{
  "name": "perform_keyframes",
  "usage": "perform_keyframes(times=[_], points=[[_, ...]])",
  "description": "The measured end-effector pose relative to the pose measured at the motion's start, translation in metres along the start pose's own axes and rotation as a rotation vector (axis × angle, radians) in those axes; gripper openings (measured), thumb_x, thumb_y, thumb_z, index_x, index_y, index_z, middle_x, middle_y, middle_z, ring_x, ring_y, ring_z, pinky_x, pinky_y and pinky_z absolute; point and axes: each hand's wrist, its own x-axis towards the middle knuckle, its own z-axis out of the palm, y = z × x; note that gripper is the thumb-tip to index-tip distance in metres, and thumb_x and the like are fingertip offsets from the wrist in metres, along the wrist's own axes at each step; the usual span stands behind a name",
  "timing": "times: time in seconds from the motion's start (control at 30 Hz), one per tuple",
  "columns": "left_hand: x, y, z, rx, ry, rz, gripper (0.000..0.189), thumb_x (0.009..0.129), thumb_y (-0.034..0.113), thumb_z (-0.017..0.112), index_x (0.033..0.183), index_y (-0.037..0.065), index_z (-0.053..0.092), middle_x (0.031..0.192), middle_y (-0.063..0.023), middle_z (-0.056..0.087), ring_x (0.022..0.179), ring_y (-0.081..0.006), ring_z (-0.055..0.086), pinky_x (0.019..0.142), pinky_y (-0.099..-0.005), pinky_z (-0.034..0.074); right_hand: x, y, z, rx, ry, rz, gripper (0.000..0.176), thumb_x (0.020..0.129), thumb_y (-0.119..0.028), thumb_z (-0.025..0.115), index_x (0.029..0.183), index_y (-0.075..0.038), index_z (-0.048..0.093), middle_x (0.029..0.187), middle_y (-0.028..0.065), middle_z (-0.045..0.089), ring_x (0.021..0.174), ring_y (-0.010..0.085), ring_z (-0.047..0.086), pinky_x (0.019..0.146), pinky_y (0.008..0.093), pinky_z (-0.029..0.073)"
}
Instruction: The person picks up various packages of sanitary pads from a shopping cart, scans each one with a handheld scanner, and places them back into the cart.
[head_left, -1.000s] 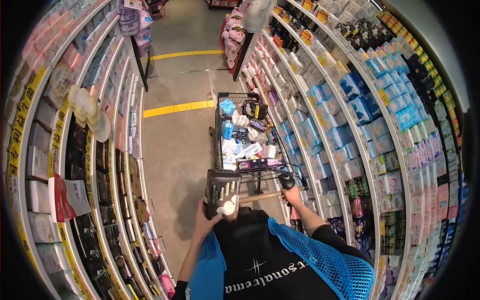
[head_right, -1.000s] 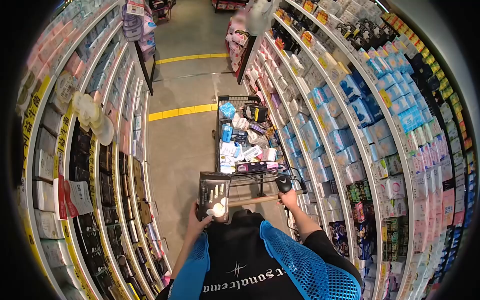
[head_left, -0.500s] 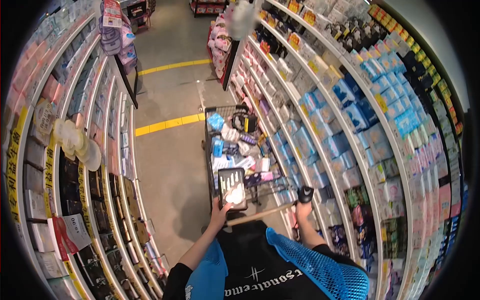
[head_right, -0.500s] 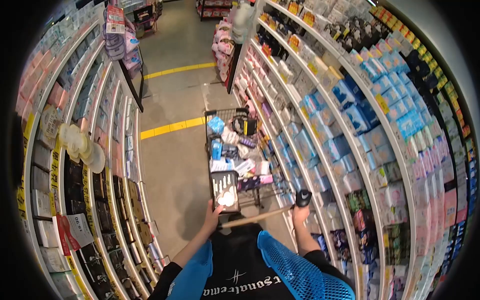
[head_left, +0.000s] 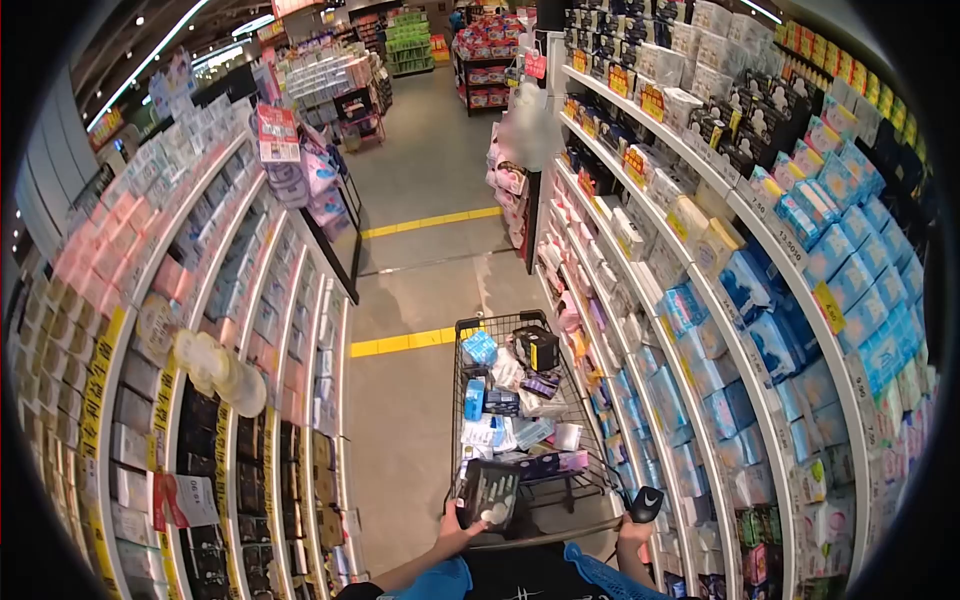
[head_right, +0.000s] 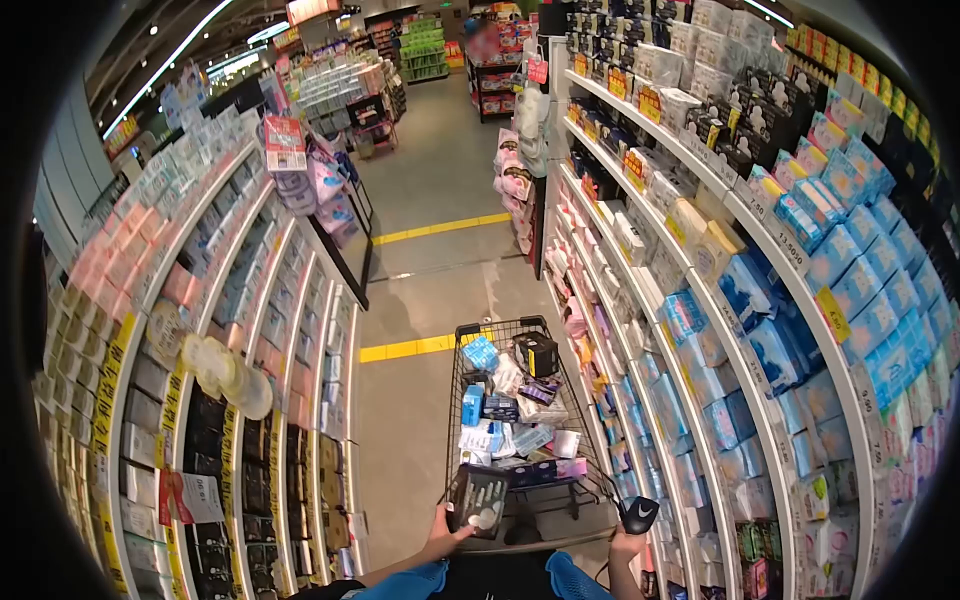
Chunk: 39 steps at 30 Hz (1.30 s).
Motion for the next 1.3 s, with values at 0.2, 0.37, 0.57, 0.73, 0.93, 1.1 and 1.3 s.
perform_keyframes(times=[0.2,0.37,0.57,0.73,0.93,1.1,1.3], points=[[0.017,0.034,-0.002,0.311,-0.004,0.038,0.088,0.07,0.045,0.085,0.132,0.002,0.04,0.114,-0.0242,0.064,0.108,-0.0378,0.064,0.093,-0.0457,0.051,0.027,-0.01,0.025,0.116,-0.239,0.079,0.017,0.077,0.005,0.067,0.093,0.009,0.061,0.075,0.0135,0.064,0.054,0.0229,0.065,0.04,0.0338,0.053],[0.052,0.038,-0.002,0.33,0.098,0.137,0.083,0.073,0.042,0.083,0.13,0.0,0.04,0.112,-0.0261,0.063,0.105,-0.0442,0.063,0.09,-0.0486,0.051,0.041,-0.082,0.047,-0.047,-0.258,0.027,0.012,0.077,-0.003,0.069,0.082,0.006,0.063,0.068,0.0152,0.065,0.053,0.0254,0.065,0.046,0.0393,0.051],[0.092,0.054,-0.016,0.374,0.16,0.217,0.08,0.07,0.04,0.083,0.126,0.0,0.041,0.105,-0.0281,0.063,0.1,-0.05,0.061,0.083,-0.0512,0.052,0.068,-0.086,0.095,-0.135,-0.355,-0.057,0.014,0.076,-0.011,0.072,0.076,0.001,0.065,0.054,0.0104,0.062,0.05,0.0251,0.064,0.05,0.0398,0.049],[0.132,0.064,-0.036,0.434,0.222,0.223,0.083,0.069,0.043,0.083,0.126,-0.001,0.042,0.106,-0.0297,0.063,0.098,-0.0496,0.062,0.082,-0.0525,0.052,0.088,-0.127,0.134,-0.099,-0.539,0.114,0.021,0.077,-0.014,0.077,0.086,0.0,0.065,0.066,0.0107,0.066,0.053,0.0207,0.065,0.049,0.0356,0.05],[0.192,0.077,-0.062,0.445,0.271,0.295,0.082,0.068,0.046,0.082,0.123,-0.001,0.042,0.094,-0.0277,0.066,0.088,-0.0479,0.065,0.076,-0.0531,0.054,0.102,-0.156,0.2,0.138,-0.557,0.073,0.016,0.081,-0.009,0.075,0.087,0.0,0.064,0.074,0.0077,0.066,0.052,0.0159,0.063,0.046,0.0313,0.049],[0.239,0.097,-0.092,0.437,0.248,0.227,0.088,0.067,0.045,0.082,0.128,-0.001,0.04,0.106,-0.0293,0.062,0.098,-0.0467,0.063,0.084,-0.0514,0.052,0.117,-0.162,0.257,0.058,-0.58,0.085,0.016,0.08,-0.005,0.077,0.085,0.002,0.064,0.067,0.0077,0.064,0.049,0.0147,0.061,0.045,0.033,0.047],[0.298,0.124,-0.127,0.377,0.226,0.198,0.078,0.066,0.029,0.084,0.125,0.0,0.043,0.105,-0.0269,0.064,0.097,-0.0445,0.064,0.084,-0.0496,0.052,0.126,-0.223,0.311,-0.096,-0.622,0.092,0.017,0.082,-0.008,0.075,0.093,0.002,0.067,0.079,0.0084,0.069,0.06,0.017,0.063,0.055,0.0324,0.051]])
